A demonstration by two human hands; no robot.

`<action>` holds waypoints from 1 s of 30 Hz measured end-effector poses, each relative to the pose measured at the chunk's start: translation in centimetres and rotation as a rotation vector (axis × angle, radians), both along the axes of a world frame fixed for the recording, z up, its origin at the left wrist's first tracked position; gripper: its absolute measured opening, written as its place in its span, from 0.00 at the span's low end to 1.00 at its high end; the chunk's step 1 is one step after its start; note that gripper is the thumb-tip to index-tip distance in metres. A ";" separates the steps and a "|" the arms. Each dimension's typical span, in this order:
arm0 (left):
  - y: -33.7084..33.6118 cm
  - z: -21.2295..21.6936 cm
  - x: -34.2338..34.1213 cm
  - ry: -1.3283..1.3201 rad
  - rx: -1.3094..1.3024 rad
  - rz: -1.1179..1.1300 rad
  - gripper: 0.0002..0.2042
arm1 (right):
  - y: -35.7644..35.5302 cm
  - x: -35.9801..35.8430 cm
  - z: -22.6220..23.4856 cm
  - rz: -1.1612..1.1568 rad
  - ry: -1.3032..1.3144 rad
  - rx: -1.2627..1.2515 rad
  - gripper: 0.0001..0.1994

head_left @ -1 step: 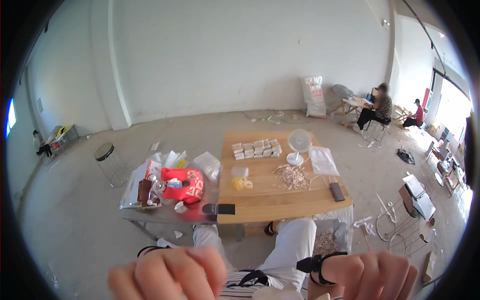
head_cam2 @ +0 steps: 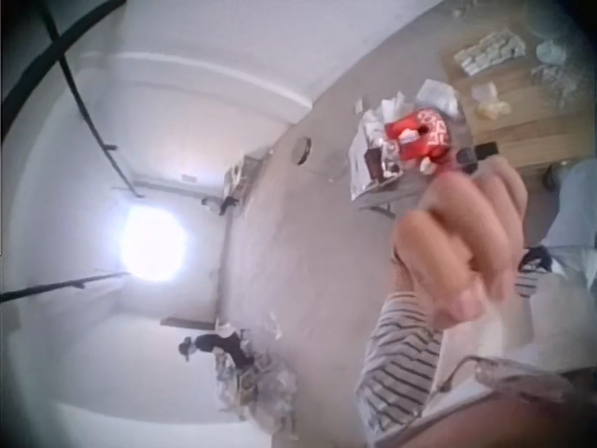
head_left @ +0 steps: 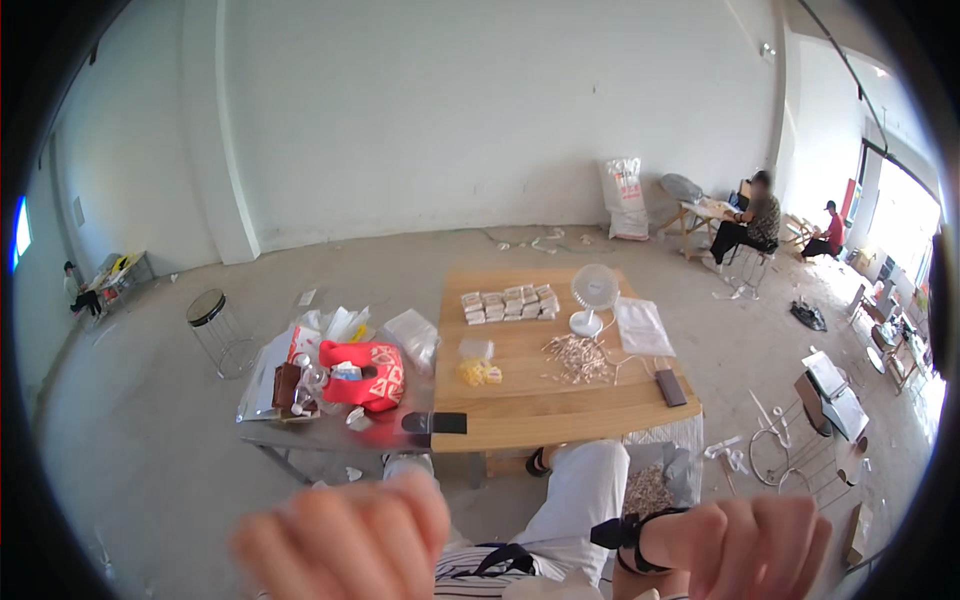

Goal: The recorder organizes and packs small items, such as cotton swabs or sticks, into plastic bags.

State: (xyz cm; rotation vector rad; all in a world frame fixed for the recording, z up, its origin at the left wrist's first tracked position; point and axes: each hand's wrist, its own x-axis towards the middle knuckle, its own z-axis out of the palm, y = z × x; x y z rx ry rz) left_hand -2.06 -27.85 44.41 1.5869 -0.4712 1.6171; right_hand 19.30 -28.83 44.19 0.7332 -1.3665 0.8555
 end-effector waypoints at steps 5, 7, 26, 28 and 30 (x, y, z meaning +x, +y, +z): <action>2.2 1.1 -0.4 0.641 0.177 0.111 0.07 | 0.5 -0.5 -2.8 -0.140 0.029 -0.243 0.11; 2.5 0.7 0.6 0.555 0.309 -0.184 0.12 | 0.6 0.0 -3.6 -0.248 -0.028 -0.240 0.10; 0.0 -2.6 3.2 0.078 -0.134 -0.394 0.08 | 4.3 2.1 -6.9 -0.228 -0.197 -0.463 0.12; -0.8 -2.2 2.8 0.083 -0.134 -0.447 0.08 | 3.6 1.9 -6.4 -0.263 -0.211 -0.482 0.12; -0.8 -2.2 3.6 -0.064 -0.275 -0.518 0.09 | 4.4 2.0 -7.0 -0.268 -0.200 -0.509 0.12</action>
